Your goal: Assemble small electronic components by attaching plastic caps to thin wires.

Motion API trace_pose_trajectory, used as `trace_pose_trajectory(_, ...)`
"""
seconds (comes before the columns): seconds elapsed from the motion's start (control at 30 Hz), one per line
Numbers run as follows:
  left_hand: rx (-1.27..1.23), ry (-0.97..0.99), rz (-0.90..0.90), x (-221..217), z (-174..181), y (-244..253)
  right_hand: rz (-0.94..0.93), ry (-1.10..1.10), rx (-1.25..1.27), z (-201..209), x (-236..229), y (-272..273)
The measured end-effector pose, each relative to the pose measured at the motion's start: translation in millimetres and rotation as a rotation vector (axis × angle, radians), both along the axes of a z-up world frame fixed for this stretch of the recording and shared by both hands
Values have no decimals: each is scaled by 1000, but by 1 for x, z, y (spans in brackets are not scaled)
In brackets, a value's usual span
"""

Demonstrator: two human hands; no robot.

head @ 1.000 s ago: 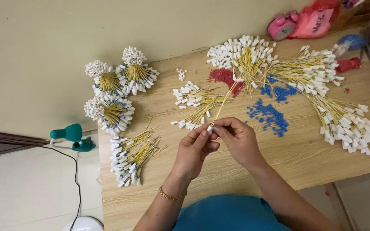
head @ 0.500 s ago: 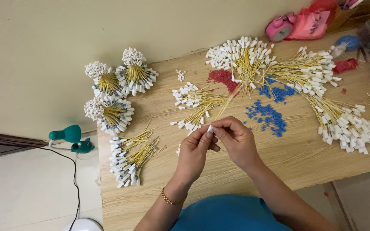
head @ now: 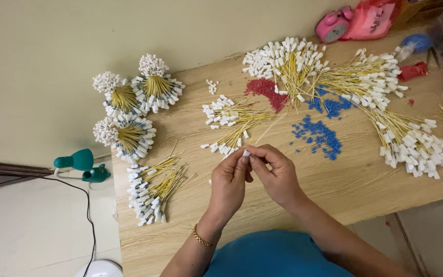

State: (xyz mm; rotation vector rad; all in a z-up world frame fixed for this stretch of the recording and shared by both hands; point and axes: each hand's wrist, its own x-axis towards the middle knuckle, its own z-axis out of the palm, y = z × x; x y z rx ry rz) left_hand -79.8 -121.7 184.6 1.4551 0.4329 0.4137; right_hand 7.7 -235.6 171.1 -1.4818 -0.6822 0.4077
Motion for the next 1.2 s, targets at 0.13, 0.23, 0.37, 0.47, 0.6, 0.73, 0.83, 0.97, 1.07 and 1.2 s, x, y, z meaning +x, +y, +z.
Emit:
trace_pose_trajectory(0.13, -61, 94, 3, 0, -30, 11, -38, -186, -21, -20, 1, 4)
trace_pose_trajectory(0.23, -133, 184, -13, -7, -59, 24, 25, -87, -106, -49, 6, -2)
trace_pose_trajectory(0.37, 465, 464, -89, -24, -100, 52, -74, -95, -429, -139, 37, -24)
trace_pose_trajectory(0.47, 705, 514, -75, -39, -116, 63, -305, -184, -646, -176, 74, -53)
trace_pose_trajectory(0.6, 737, 605, -45, -45, -127, 72, -355, -392, -959, -154, 110, -63)
trace_pose_trajectory(0.73, 720, 641, 68, -31, -151, 91, -315, -418, -1032, -168, 126, -59)
trace_pose_trajectory(0.83, 799, 567, 175, -14, -166, 107, -251, -541, -1063, -190, 136, -62)
trace_pose_trajectory(0.97, 899, 519, 229, 10, -169, 127, -224, -527, -1096, -195, 141, -63)
trace_pose_trajectory(1.07, 944, 567, 194, 22, -177, 138, -239, -438, -1041, -165, 133, -51)
trace_pose_trajectory(1.2, 920, 632, 146, 27, -189, 148, -202, -46, -590, -150, 113, -42)
